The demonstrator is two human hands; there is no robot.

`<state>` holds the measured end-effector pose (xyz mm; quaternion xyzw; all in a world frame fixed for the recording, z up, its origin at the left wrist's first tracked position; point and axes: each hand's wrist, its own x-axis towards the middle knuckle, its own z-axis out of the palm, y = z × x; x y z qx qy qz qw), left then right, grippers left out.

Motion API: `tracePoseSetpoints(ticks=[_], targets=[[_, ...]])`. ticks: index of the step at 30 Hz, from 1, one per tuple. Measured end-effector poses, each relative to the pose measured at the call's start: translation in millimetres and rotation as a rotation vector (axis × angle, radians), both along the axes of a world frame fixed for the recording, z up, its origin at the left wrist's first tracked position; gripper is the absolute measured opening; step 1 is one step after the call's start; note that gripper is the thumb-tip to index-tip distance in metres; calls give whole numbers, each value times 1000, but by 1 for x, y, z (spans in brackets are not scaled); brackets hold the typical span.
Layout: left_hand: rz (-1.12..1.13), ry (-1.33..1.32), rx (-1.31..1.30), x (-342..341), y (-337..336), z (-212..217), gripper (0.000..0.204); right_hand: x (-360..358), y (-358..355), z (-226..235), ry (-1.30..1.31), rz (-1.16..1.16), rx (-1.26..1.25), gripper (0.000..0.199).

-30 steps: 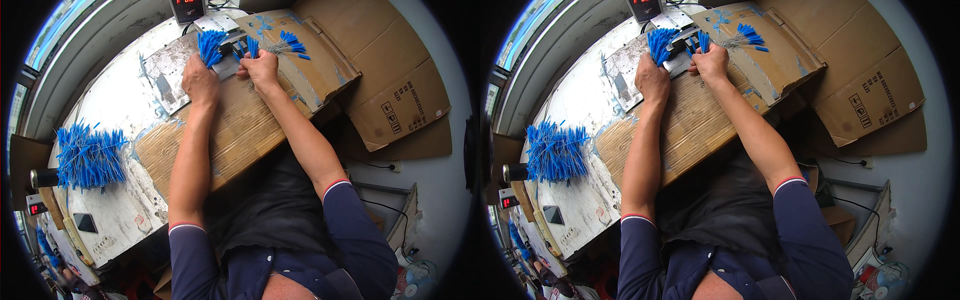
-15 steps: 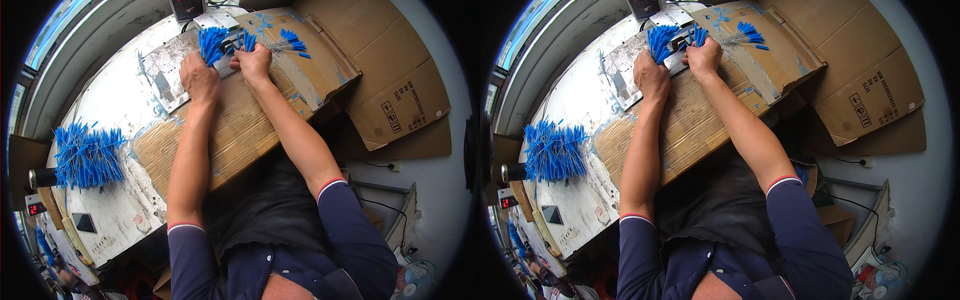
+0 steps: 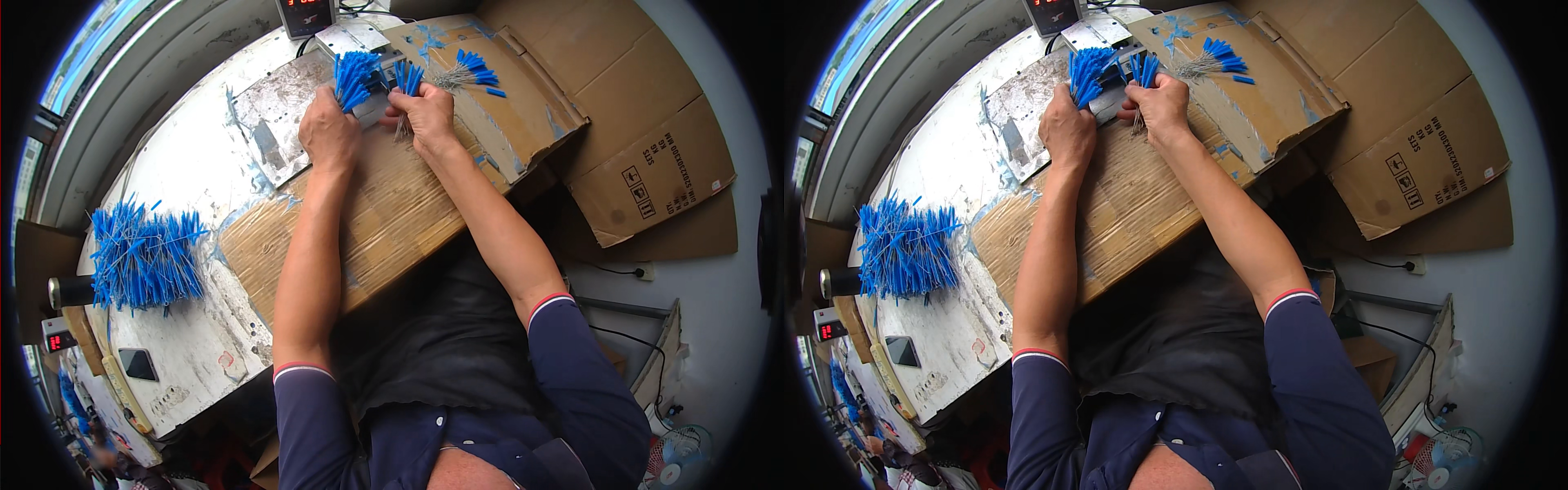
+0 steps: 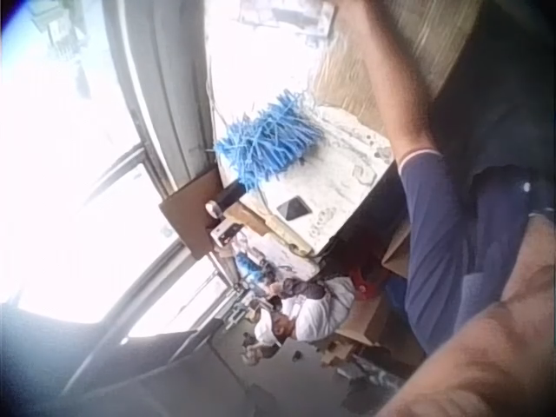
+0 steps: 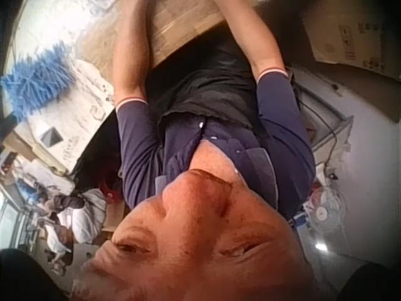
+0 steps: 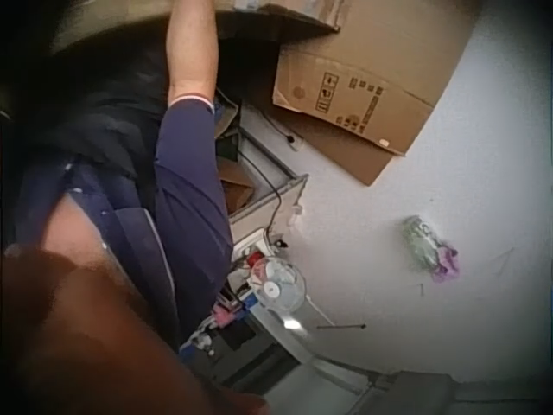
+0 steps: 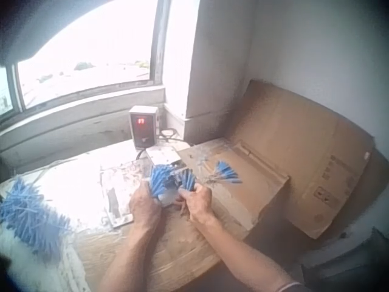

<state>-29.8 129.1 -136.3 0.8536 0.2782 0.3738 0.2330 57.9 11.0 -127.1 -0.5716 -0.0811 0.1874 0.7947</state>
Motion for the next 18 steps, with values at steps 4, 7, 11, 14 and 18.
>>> tracePoseSetpoints(ticks=[4, 7, 11, 14, 18], targets=[[-7, 4, 50, 0, 1, -3, 14, -6, -7, 5, -25, 38, -80, 9], [-15, 9, 143, 1, 1, -7, 11, -8, -11, 7, -35, 30, -142, 15], [-7, 41, 235, 3, 1, -9, 8, -6, -12, 3, -68, -41, -183, 15], [57, 73, 213, 2, 2, -9, 8, -5, -9, 3, -96, -54, -204, 15], [99, 4, 101, 2, 4, -8, 11, -2, -2, 4, -107, -74, -263, 16]])
